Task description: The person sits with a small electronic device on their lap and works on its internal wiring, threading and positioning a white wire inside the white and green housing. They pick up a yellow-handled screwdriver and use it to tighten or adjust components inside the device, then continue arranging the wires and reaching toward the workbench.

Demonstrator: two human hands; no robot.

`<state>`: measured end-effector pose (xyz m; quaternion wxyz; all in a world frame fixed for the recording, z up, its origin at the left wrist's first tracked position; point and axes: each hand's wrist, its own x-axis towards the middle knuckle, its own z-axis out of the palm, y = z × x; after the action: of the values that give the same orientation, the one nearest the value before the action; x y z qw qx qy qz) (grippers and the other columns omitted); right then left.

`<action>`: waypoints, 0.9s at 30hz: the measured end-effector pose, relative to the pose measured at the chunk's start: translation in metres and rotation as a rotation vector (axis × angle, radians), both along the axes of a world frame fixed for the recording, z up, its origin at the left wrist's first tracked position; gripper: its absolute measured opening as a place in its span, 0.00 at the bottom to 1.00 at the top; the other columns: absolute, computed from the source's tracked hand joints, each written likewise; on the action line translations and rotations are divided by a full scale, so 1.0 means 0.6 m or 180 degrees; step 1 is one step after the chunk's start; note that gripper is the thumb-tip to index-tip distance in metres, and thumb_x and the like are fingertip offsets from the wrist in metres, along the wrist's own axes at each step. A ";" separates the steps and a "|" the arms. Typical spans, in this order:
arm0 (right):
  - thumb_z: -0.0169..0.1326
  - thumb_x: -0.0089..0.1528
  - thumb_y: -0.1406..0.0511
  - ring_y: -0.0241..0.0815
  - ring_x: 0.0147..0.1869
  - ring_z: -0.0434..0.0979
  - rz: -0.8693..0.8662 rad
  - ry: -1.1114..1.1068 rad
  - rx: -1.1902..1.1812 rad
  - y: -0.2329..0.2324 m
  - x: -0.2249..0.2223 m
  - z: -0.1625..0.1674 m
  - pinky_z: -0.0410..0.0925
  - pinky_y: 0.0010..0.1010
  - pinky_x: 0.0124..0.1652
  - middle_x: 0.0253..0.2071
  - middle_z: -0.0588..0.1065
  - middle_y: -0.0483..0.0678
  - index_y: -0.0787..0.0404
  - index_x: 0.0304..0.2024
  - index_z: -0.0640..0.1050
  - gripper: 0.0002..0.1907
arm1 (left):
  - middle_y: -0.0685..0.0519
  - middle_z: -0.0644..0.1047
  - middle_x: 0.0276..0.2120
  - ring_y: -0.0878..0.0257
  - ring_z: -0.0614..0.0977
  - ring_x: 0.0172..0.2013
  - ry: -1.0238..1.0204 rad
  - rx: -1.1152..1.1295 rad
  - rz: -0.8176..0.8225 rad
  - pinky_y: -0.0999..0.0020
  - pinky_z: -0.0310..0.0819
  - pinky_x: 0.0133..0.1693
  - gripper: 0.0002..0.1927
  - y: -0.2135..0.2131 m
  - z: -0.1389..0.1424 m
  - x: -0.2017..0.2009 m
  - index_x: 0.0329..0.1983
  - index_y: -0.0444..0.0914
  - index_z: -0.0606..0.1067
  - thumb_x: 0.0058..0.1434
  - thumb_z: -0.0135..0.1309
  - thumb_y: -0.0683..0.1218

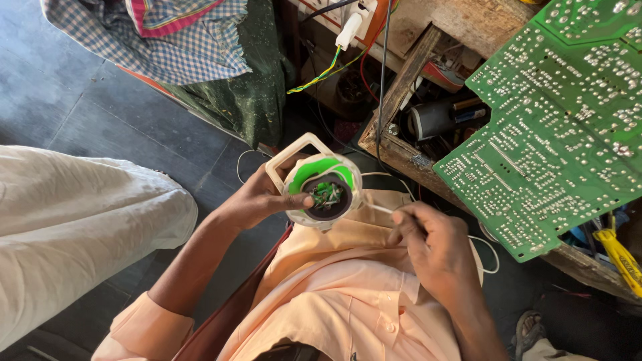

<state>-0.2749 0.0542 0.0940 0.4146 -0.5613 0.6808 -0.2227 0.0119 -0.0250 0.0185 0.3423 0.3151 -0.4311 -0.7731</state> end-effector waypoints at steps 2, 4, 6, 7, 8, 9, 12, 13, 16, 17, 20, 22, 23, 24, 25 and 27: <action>0.53 0.68 0.65 0.29 0.24 0.73 -0.0298 -0.0456 -0.0220 0.012 0.007 0.019 0.66 0.24 0.24 0.26 0.82 0.49 0.66 0.38 0.81 0.10 | 0.50 0.76 0.59 0.65 0.77 0.58 0.0002 -0.0052 -0.0200 0.65 0.72 0.62 0.37 -0.001 -0.001 0.003 0.69 0.33 0.67 0.57 0.68 0.40; 0.52 0.69 0.67 0.28 0.23 0.68 -0.0563 -0.0892 -0.0280 0.024 0.015 0.039 0.63 0.24 0.22 0.30 0.83 0.49 0.67 0.38 0.81 0.10 | 0.49 0.76 0.59 0.65 0.77 0.58 -0.0104 -0.0106 -0.0318 0.64 0.72 0.62 0.36 0.000 -0.004 0.001 0.69 0.31 0.67 0.58 0.67 0.39; 0.54 0.67 0.69 0.28 0.22 0.69 -0.0012 -0.2056 -0.0403 0.030 0.024 0.054 0.64 0.23 0.22 0.33 0.84 0.52 0.69 0.43 0.80 0.08 | 0.48 0.76 0.60 0.65 0.77 0.59 -0.0322 -0.0167 -0.0340 0.64 0.73 0.63 0.37 0.003 -0.009 -0.009 0.70 0.30 0.66 0.59 0.67 0.38; 0.55 0.66 0.70 0.28 0.22 0.69 0.0247 -0.2629 -0.0433 0.032 0.028 0.060 0.65 0.23 0.22 0.34 0.85 0.54 0.69 0.45 0.80 0.09 | 0.49 0.76 0.60 0.65 0.77 0.58 -0.0316 -0.0071 -0.0264 0.64 0.73 0.63 0.39 0.006 -0.011 -0.014 0.71 0.31 0.64 0.57 0.67 0.37; 0.56 0.64 0.69 0.35 0.26 0.73 0.0999 -0.2204 -0.0635 0.030 0.034 0.061 0.67 0.28 0.26 0.34 0.84 0.53 0.68 0.44 0.80 0.09 | 0.50 0.75 0.61 0.65 0.77 0.58 -0.0309 0.0007 -0.0201 0.63 0.73 0.62 0.42 0.007 -0.015 -0.018 0.72 0.32 0.62 0.55 0.66 0.37; 0.57 0.62 0.68 0.42 0.30 0.77 0.1742 -0.1743 -0.0839 0.026 0.039 0.061 0.69 0.33 0.30 0.35 0.83 0.52 0.66 0.43 0.81 0.09 | 0.51 0.74 0.61 0.65 0.77 0.58 -0.0298 0.0066 -0.0141 0.62 0.73 0.62 0.44 0.007 -0.019 -0.021 0.72 0.33 0.60 0.53 0.66 0.37; 0.58 0.60 0.66 0.54 0.37 0.81 0.2470 -0.0826 -0.0540 0.017 0.056 0.055 0.72 0.42 0.37 0.35 0.81 0.53 0.66 0.41 0.80 0.09 | 0.53 0.71 0.63 0.66 0.73 0.63 0.0163 0.0226 -0.0482 0.61 0.67 0.65 0.49 0.006 -0.030 -0.006 0.74 0.34 0.56 0.50 0.66 0.35; 0.58 0.60 0.66 0.57 0.38 0.81 0.2475 -0.0624 -0.0292 0.015 0.060 0.054 0.72 0.44 0.37 0.35 0.80 0.54 0.66 0.40 0.79 0.09 | 0.52 0.72 0.63 0.65 0.73 0.63 0.0330 0.0252 -0.0561 0.60 0.67 0.65 0.48 0.005 -0.035 0.004 0.75 0.34 0.56 0.52 0.65 0.35; 0.58 0.58 0.64 0.57 0.35 0.81 0.2487 0.0037 -0.0032 0.012 0.058 0.055 0.71 0.45 0.37 0.30 0.79 0.54 0.65 0.33 0.80 0.09 | 0.49 0.74 0.62 0.62 0.76 0.61 0.1032 0.0599 -0.0676 0.59 0.67 0.64 0.44 -0.001 -0.055 0.019 0.76 0.33 0.57 0.58 0.60 0.39; 0.58 0.57 0.62 0.56 0.35 0.81 0.2522 0.0044 0.0023 0.012 0.054 0.058 0.71 0.45 0.37 0.29 0.79 0.54 0.64 0.32 0.81 0.10 | 0.48 0.75 0.61 0.62 0.77 0.59 0.1373 0.0911 -0.0630 0.60 0.69 0.62 0.40 -0.001 -0.063 0.017 0.76 0.33 0.58 0.61 0.59 0.40; 0.59 0.55 0.61 0.55 0.34 0.81 0.2550 0.0092 0.0164 0.007 0.033 0.065 0.72 0.44 0.36 0.28 0.79 0.55 0.63 0.34 0.83 0.11 | 0.48 0.76 0.57 0.63 0.80 0.54 0.1106 0.1125 -0.0169 0.61 0.74 0.58 0.31 -0.001 -0.081 0.003 0.72 0.32 0.62 0.68 0.55 0.44; 0.59 0.52 0.63 0.53 0.33 0.82 0.2478 0.0174 0.0234 0.005 0.018 0.070 0.72 0.44 0.36 0.29 0.80 0.55 0.61 0.39 0.85 0.14 | 0.49 0.77 0.54 0.64 0.81 0.52 0.0797 0.1069 0.0106 0.63 0.77 0.55 0.27 0.000 -0.085 -0.009 0.68 0.32 0.65 0.69 0.55 0.45; 0.59 0.52 0.62 0.51 0.34 0.82 0.2485 0.0429 0.0476 0.005 0.011 0.071 0.72 0.43 0.37 0.29 0.80 0.53 0.59 0.39 0.85 0.14 | 0.50 0.78 0.53 0.65 0.82 0.50 0.0786 0.1059 0.0165 0.64 0.79 0.53 0.26 0.000 -0.084 -0.013 0.67 0.32 0.66 0.69 0.55 0.46; 0.59 0.53 0.61 0.50 0.35 0.83 0.2484 0.0683 0.0723 0.008 0.001 0.074 0.73 0.42 0.38 0.29 0.81 0.52 0.56 0.40 0.86 0.14 | 0.50 0.78 0.51 0.65 0.83 0.48 0.0773 0.1055 0.0219 0.64 0.80 0.51 0.25 0.001 -0.081 -0.014 0.65 0.33 0.67 0.68 0.55 0.46; 0.59 0.53 0.59 0.48 0.35 0.83 0.2469 0.0937 0.0971 0.010 -0.008 0.076 0.73 0.41 0.39 0.30 0.81 0.51 0.53 0.40 0.86 0.14 | 0.50 0.78 0.51 0.65 0.83 0.49 0.0804 0.1087 0.0261 0.65 0.80 0.52 0.25 0.002 -0.077 -0.012 0.65 0.32 0.67 0.68 0.55 0.47; 0.61 0.54 0.58 0.49 0.36 0.84 0.2267 0.0724 0.0560 0.021 -0.025 0.076 0.73 0.40 0.39 0.31 0.83 0.49 0.55 0.36 0.86 0.12 | 0.50 0.79 0.52 0.65 0.83 0.49 0.0879 0.1132 0.0326 0.67 0.80 0.52 0.26 0.000 -0.067 -0.010 0.65 0.31 0.68 0.68 0.55 0.47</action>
<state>-0.2900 0.0667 0.1395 0.4344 -0.7460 0.5013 0.0582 0.0058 -0.0252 -0.0219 0.3759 0.2832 -0.2207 -0.8543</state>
